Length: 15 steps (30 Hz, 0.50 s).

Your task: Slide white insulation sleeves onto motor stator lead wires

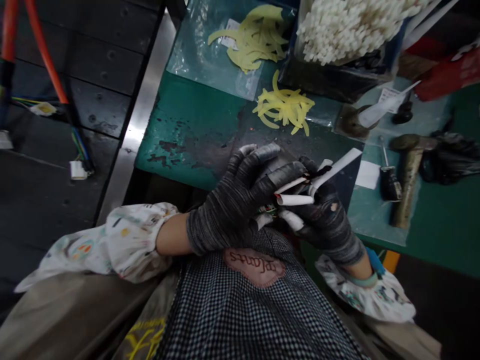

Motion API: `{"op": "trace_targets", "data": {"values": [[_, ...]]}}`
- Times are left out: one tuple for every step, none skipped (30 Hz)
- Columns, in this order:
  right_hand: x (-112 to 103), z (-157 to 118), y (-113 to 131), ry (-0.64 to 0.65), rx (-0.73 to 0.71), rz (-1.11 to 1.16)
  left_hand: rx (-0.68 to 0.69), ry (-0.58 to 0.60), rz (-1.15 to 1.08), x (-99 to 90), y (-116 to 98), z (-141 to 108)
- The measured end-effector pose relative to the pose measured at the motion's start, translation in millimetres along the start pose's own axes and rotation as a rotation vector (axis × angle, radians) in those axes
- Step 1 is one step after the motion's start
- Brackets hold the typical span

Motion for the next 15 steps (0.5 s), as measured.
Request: {"op": "trace_targets", "data": {"values": [[-0.1, -1.6, -0.6, -0.005, -0.002, -0.007, 0.01, -0.005, 0.018, 0.0, -1.1, 0.3], [0.0, -3.2, -1.1, -0.008, 0.0, -0.014, 0.017, -0.006, 0.033, 0.3, -2.0, 0.2], [0.6, -4.6, -1.3, -0.009, 0.004, -0.019, 0.016, -0.003, 0.045, 0.8, -2.4, -0.1], [1.4, -5.9, -1.0, -0.01, 0.006, -0.021, 0.011, 0.005, 0.055, 1.5, -2.7, -0.6], [2.5, -7.0, -0.1, -0.011, 0.006, -0.023, 0.005, 0.015, 0.063, 2.2, -3.0, -1.1], [3.9, -8.0, 1.2, -0.008, 0.007, -0.025, 0.002, 0.024, 0.068, 3.0, -3.6, -1.7], [5.4, -8.8, 2.8, -0.006, 0.014, -0.029, 0.003, 0.029, 0.072, 3.6, -4.4, -2.3], [6.7, -9.4, 4.7, -0.005, 0.027, -0.039, 0.004, 0.029, 0.074, 4.1, -5.1, -2.8], [7.1, -9.6, 6.9, -0.011, 0.043, -0.057, 0.002, 0.023, 0.073, 4.4, -5.5, -3.1], [7.1, -9.5, 8.9, -0.019, 0.066, -0.082, 0.002, 0.014, 0.072, 4.6, -5.6, -3.4], [6.6, -9.0, 11.0, -0.029, 0.088, -0.107, 0.0, 0.003, 0.069, 4.7, -5.3, -3.7], [5.5, -8.1, 13.0, -0.04, 0.105, -0.13, -0.002, -0.006, 0.066, 4.9, -4.6, -4.0], [4.1, -6.6, 14.8, -0.051, 0.117, -0.146, -0.002, -0.015, 0.06, 5.0, -3.6, -4.4], [2.7, -4.6, 16.1, -0.051, 0.121, -0.152, 0.0, -0.021, 0.051, 5.1, -2.4, -4.7], [1.7, -2.4, 16.8, -0.041, 0.123, -0.148, 0.001, -0.026, 0.04, 5.1, -0.9, -5.1]]}}
Point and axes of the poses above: each hand's wrist, its own z-axis towards the middle knuckle, its own x-axis out of the palm, y = z × x, the point moved 6 cm from there along z, towards the middle knuckle, and after that the axes turned 13 degrees about -x, right-handed, at the moved point
